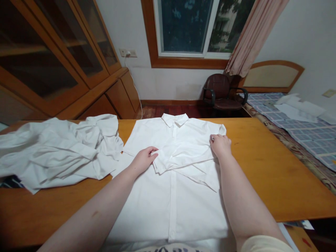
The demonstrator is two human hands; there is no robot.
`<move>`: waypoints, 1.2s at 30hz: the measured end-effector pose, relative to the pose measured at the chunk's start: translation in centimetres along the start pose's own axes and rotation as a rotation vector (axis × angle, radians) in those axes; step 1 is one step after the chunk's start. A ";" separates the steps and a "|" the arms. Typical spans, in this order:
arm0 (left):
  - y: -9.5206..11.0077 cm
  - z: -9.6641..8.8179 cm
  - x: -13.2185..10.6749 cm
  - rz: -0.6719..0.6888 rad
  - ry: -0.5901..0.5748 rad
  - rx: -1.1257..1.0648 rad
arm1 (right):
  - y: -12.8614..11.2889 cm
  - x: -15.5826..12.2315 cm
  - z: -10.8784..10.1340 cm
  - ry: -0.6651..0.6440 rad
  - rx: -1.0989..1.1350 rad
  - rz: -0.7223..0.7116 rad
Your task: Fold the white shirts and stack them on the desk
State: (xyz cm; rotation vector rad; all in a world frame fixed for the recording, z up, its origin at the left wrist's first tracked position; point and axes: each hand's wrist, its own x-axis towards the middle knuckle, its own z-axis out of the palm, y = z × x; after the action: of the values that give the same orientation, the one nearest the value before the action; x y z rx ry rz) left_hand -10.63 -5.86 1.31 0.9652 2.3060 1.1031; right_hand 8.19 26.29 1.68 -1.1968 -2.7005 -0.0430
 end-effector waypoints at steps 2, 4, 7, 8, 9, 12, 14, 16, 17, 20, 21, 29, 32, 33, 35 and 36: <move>0.1 0.0 0.0 -0.007 -0.007 0.017 | -0.5 0.0 0.0 -0.024 -0.043 0.015; 0.1 0.0 0.0 -0.013 -0.006 0.028 | -0.9 0.0 0.0 -0.019 -0.077 0.031; 0.2 0.0 0.0 -0.013 -0.005 0.021 | -1.0 -0.1 -0.3 0.003 -0.091 0.008; 0.2 0.0 0.0 -0.013 -0.005 0.015 | -0.9 -0.3 -0.5 0.011 -0.077 -0.022; 0.3 0.0 -0.1 -0.013 -0.006 0.009 | -0.8 -0.4 -0.7 0.013 -0.057 -0.064; 0.3 0.0 -0.1 -0.020 -0.011 -0.002 | -0.3 -0.7 -1.2 -0.029 -0.003 -0.190; 0.4 0.0 -0.1 -0.019 -0.013 -0.003 | -0.1 -0.9 -1.2 -0.054 0.003 -0.205; 0.3 0.0 -0.1 -0.015 -0.008 -0.004 | -0.2 -0.9 -1.1 -0.047 0.004 -0.191; 0.3 0.0 -0.1 -0.014 -0.004 -0.007 | -0.2 -0.9 -1.1 -0.027 0.008 -0.189; 0.4 0.0 -0.2 -0.024 0.012 -0.041 | -0.5 -0.9 -1.1 0.102 0.068 -0.206; 0.4 0.0 -0.2 -0.028 0.021 -0.065 | -0.5 -0.9 -1.2 0.157 0.109 -0.215; 0.6 -0.9 -0.2 -0.043 0.166 -0.217 | -1.4 -1.2 -0.4 0.143 0.399 -0.375; 0.2 -1.2 -0.1 -0.066 0.156 -0.256 | -1.1 -1.0 -0.1 0.041 0.426 -0.356; 0.1 -1.3 -0.1 -0.074 0.147 -0.256 | -0.8 -0.9 -0.1 0.062 0.428 -0.316; 0.0 -1.4 -0.1 -0.090 0.139 -0.234 | 0.0 -0.7 -0.4 0.158 0.418 -0.188; 0.0 -1.5 -0.1 -0.100 0.145 -0.216 | 0.4 -0.7 -0.6 0.204 0.410 -0.108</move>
State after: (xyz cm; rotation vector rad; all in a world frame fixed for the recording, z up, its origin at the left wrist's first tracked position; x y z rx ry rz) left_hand -11.43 -6.72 2.27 0.7022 2.2594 1.3858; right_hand 9.04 26.03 2.18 -0.8735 -2.4331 0.3375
